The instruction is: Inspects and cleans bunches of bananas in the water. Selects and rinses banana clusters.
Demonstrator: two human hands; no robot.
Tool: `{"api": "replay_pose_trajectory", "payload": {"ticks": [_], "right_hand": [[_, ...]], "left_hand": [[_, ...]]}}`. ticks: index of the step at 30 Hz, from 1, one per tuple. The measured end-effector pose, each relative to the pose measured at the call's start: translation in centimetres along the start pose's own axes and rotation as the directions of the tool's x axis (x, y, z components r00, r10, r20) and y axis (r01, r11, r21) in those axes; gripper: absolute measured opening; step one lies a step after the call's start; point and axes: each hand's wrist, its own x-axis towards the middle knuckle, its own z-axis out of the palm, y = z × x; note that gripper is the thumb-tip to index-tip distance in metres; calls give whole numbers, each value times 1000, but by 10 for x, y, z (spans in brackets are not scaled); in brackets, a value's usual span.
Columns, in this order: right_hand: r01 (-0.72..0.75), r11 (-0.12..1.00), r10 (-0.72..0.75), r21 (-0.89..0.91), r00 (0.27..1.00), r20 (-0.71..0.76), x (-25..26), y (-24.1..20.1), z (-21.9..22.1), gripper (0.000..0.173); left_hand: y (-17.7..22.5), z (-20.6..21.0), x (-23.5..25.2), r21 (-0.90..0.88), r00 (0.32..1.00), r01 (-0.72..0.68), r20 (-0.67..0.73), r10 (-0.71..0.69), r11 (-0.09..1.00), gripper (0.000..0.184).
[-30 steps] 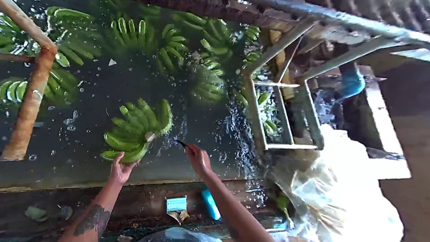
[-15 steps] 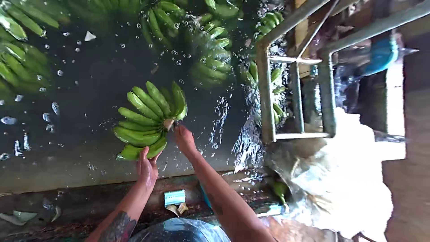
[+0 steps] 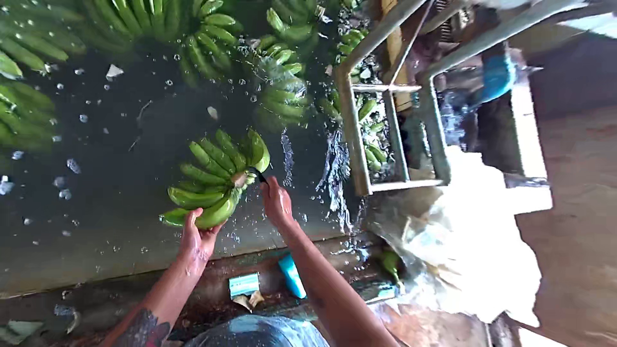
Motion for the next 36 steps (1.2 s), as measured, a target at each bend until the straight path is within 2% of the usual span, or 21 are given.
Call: {"api": "replay_pose_trajectory", "payload": {"ticks": [3, 6, 8, 9, 11, 12, 13, 15, 16, 19, 21, 22, 23, 24, 26, 27, 29, 31, 33, 35, 36], "right_hand": [[16, 999, -18, -34, 998, -64, 18, -3, 25, 34], [-20, 924, -24, 381, 993, 112, 0, 8, 49, 31], [-200, 613, -176, 764, 908, 379, -29, 22, 47, 30], [-303, 452, -270, 839, 850, 452, -41, 26, 37, 31], [-320, 254, -248, 913, 891, 381, -48, 32, 17, 35], [-250, 293, -146, 923, 942, 302, -42, 36, 11, 36], [-164, 472, -39, 866, 978, 206, -29, 39, 6, 33], [-82, 905, 50, 418, 995, 86, -5, 39, 1, 32], [-84, 977, 64, 198, 993, 104, -1, 31, 1, 36], [-115, 992, 120, -59, 988, 99, 3, 6, 24, 40], [-140, 984, 129, 113, 987, 99, -5, 11, 51, 37], [-150, 943, 95, 298, 977, 190, -15, 21, 58, 35], [-193, 835, 6, 515, 939, 343, -30, 34, 57, 32], [-292, 693, -138, 659, 844, 518, -47, 46, 47, 30], [-399, 598, -362, 695, 639, 679, -68, 52, 17, 26], [-313, 654, -340, 688, 691, 638, -69, 47, 1, 25], [25, 878, -220, 478, 908, 356, -48, 30, -19, 27], [264, 960, -273, 92, 956, 105, -8, 12, -17, 39], [371, 915, -347, -161, 924, 159, 34, -3, 2, 48], [393, 871, -272, -295, 885, 377, 70, -19, 31, 67], [392, 864, -218, -316, 857, 466, 83, -26, 45, 65]], "left_hand": [[-1, 11, -18, -70, 995, 62, -73, -67, 996, 45], [-18, 3, -11, -62, 997, 22, -78, -27, 998, 42], [-30, -14, 3, -5, 998, -46, -35, 45, 999, 38], [-33, -21, 9, 28, 997, -77, -13, 77, 997, 35], [-36, -33, 15, 56, 995, -101, 14, 101, 993, 36], [-37, -35, 14, 59, 995, -103, 13, 103, 993, 35], [-36, -32, 12, 61, 995, -102, 16, 101, 993, 35], [-34, -23, 4, 61, 996, -94, 12, 94, 994, 35], [-35, -21, -1, 53, 996, -90, 5, 90, 995, 36], [-40, -14, -8, 15, 997, -73, -14, 73, 997, 39], [-48, -18, -5, 22, 997, -79, -20, 80, 997, 41], [-49, -26, 1, 48, 996, -91, -9, 92, 995, 41], [-47, -37, 8, 92, 995, -101, 14, 100, 991, 38], [-41, -47, 15, 151, 995, -100, 38, 96, 983, 37], [-11, -52, 27, 294, 996, -58, 76, 38, 954, 41], [6, -48, 29, 350, 997, -36, 82, 8, 936, 45], [39, -39, 28, 401, 993, -30, 117, -19, 915, 53], [63, -27, 31, 403, 990, -85, 138, 31, 911, 59], [79, -21, 40, 429, 985, -163, 120, 123, 889, 63], [88, -22, 51, 486, 961, -274, 107, 255, 830, 63], [89, -25, 54, 520, 945, -317, 105, 309, 793, 65]]}}
